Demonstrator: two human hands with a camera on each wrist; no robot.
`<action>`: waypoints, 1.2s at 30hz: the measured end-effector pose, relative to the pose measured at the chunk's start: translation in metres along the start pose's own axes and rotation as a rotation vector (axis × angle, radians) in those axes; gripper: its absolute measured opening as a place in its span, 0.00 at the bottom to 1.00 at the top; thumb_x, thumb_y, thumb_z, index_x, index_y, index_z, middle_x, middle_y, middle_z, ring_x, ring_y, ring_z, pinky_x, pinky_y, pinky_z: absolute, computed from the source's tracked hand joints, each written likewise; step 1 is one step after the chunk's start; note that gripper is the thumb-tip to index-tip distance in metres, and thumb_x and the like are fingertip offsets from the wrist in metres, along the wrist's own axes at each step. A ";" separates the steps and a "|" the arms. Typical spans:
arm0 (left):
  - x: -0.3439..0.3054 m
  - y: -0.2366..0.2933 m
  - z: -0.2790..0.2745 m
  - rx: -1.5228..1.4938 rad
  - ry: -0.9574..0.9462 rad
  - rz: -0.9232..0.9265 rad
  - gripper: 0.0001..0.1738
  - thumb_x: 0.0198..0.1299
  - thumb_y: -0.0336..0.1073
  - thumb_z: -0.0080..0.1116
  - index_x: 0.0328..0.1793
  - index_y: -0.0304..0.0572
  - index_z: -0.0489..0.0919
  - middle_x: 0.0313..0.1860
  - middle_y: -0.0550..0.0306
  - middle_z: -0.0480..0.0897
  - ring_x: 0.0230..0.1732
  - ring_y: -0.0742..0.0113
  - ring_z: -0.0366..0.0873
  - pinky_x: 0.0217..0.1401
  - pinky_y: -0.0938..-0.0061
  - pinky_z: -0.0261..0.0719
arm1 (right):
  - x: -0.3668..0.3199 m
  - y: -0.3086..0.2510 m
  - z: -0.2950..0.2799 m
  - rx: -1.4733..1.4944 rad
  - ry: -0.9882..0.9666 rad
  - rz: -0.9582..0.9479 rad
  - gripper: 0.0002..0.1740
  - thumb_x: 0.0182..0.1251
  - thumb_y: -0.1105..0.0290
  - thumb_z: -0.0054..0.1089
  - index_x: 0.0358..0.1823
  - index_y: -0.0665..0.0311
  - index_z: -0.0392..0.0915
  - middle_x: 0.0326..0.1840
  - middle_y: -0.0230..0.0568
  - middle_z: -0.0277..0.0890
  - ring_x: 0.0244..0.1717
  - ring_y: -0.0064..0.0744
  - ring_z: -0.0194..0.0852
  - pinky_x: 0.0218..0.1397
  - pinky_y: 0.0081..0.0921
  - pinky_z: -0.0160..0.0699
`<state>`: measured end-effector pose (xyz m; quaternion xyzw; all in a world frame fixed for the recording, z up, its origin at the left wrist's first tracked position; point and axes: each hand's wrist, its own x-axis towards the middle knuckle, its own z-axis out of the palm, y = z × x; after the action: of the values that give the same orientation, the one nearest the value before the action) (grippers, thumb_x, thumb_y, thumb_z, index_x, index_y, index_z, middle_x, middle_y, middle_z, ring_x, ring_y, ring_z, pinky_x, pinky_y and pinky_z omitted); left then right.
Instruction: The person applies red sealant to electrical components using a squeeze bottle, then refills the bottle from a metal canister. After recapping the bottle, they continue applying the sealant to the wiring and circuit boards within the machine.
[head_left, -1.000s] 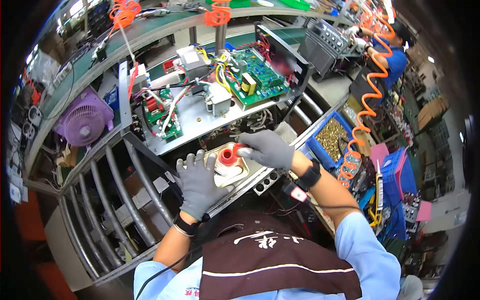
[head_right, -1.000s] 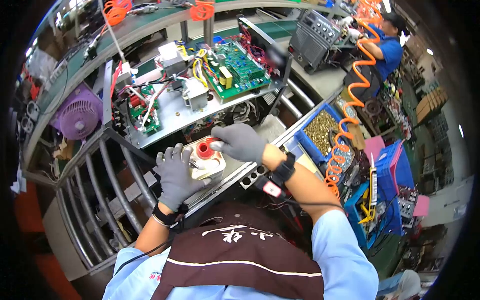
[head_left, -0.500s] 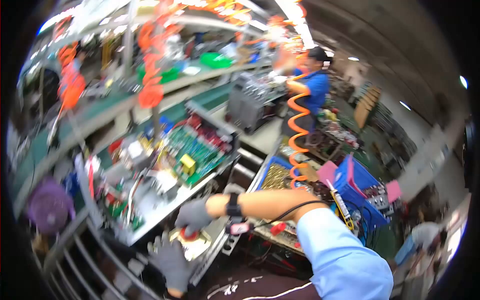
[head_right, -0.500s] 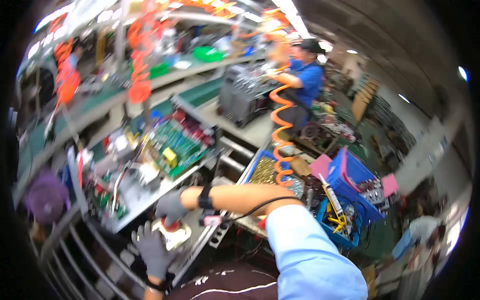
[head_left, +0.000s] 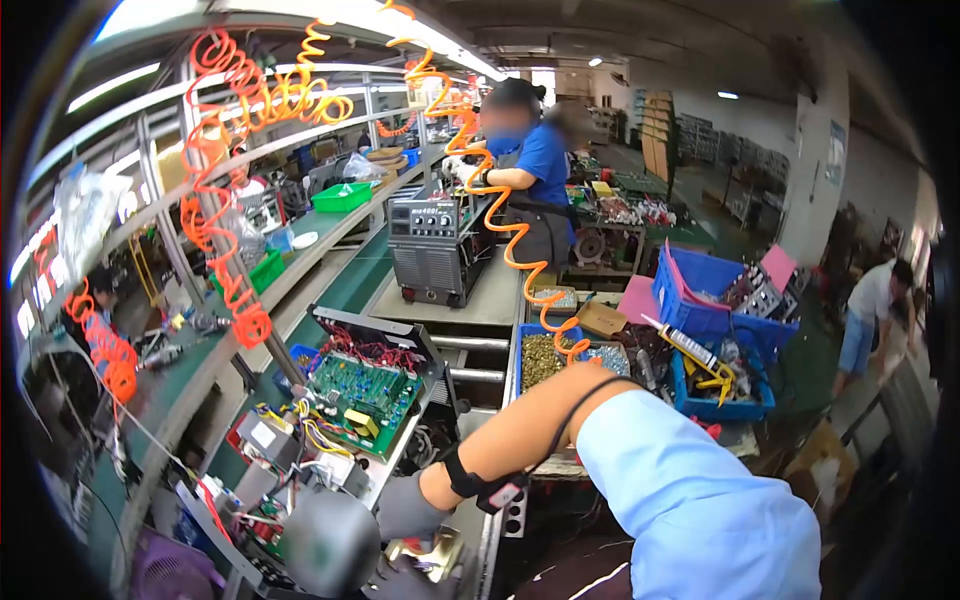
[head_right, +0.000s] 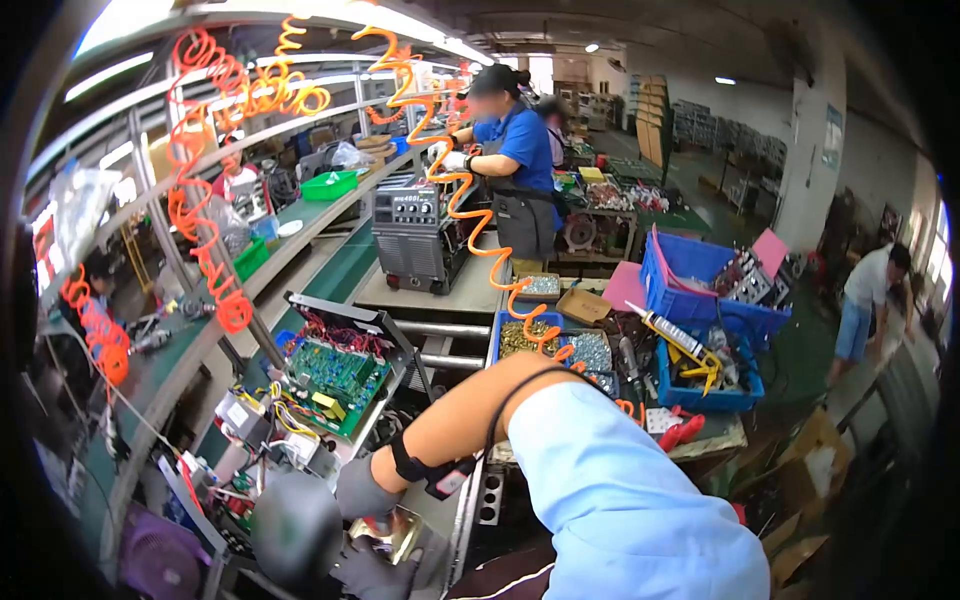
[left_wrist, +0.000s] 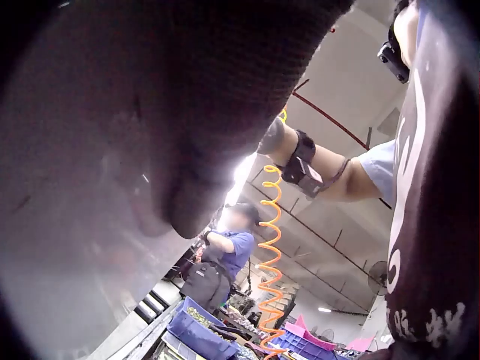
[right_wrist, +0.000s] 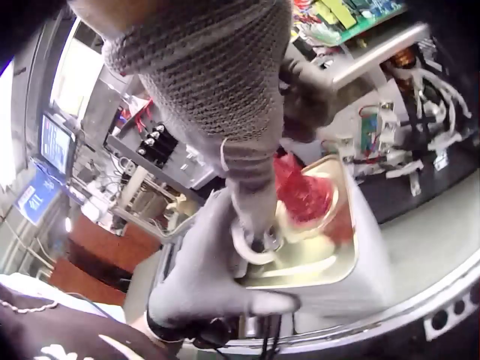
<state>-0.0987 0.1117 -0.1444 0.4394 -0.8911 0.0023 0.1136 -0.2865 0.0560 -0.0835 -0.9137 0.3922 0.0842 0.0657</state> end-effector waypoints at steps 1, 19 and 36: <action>-0.001 -0.002 0.005 0.007 0.019 0.006 0.46 0.32 0.67 0.70 0.55 0.45 0.74 0.63 0.47 0.70 0.63 0.48 0.64 0.65 0.47 0.55 | 0.005 0.006 -0.002 -0.040 -0.027 -0.205 0.32 0.43 0.52 0.73 0.46 0.61 0.71 0.37 0.43 0.80 0.41 0.49 0.80 0.41 0.42 0.79; -0.004 -0.009 0.022 -0.017 0.127 0.070 0.46 0.35 0.73 0.64 0.52 0.45 0.72 0.61 0.42 0.69 0.62 0.42 0.62 0.65 0.43 0.53 | -0.023 0.007 0.012 0.092 0.087 -0.081 0.21 0.51 0.66 0.64 0.43 0.68 0.69 0.33 0.48 0.77 0.35 0.50 0.80 0.34 0.39 0.80; -0.001 -0.001 0.005 -0.044 0.024 0.011 0.43 0.30 0.59 0.74 0.53 0.48 0.72 0.63 0.47 0.69 0.64 0.47 0.62 0.66 0.45 0.54 | 0.002 -0.018 0.021 0.496 0.044 0.477 0.17 0.51 0.59 0.57 0.25 0.69 0.83 0.27 0.57 0.80 0.32 0.54 0.81 0.40 0.42 0.80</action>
<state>-0.0981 0.1115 -0.1492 0.4319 -0.8918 -0.0114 0.1341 -0.2742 0.0710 -0.1031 -0.7539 0.6047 -0.0204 0.2561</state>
